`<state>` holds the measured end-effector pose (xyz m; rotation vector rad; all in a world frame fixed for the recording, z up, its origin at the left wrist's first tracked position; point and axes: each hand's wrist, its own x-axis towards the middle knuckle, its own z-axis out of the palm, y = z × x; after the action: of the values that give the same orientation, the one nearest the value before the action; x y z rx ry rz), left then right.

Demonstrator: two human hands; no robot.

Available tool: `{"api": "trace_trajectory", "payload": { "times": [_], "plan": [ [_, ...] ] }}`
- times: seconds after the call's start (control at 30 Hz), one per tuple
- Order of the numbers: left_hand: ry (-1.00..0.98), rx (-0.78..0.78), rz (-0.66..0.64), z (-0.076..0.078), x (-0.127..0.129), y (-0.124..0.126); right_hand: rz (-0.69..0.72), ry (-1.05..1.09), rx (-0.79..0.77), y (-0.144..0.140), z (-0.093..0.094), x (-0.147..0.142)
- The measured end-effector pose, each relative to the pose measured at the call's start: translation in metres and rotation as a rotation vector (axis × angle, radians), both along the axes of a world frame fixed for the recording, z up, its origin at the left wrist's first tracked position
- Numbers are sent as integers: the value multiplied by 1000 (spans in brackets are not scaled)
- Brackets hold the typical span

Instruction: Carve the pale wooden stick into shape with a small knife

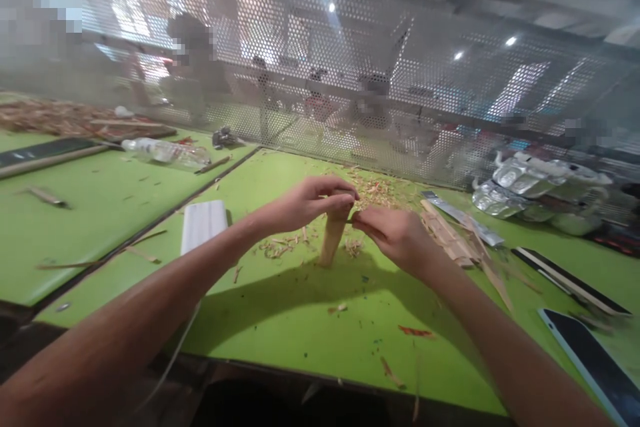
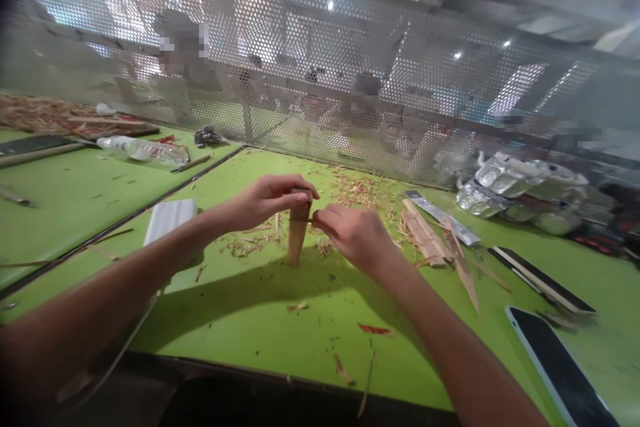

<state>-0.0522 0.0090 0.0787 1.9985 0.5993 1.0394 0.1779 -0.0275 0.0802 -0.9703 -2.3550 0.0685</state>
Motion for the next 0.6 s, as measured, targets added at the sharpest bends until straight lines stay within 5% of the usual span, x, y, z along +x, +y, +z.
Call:
{"api": "trace_trajectory", "payload": {
  "times": [0.13,0.23,0.6],
  "plan": [
    [23,74,-28,-2,1,1,11,-185,531,-5,-8,4],
    [55,144,-43,-1,1,3,-26,-200,718,-10,-16,4],
    [177,243,-156,16,-2,8,-110,-163,757,-19,-37,0]
  ]
}}
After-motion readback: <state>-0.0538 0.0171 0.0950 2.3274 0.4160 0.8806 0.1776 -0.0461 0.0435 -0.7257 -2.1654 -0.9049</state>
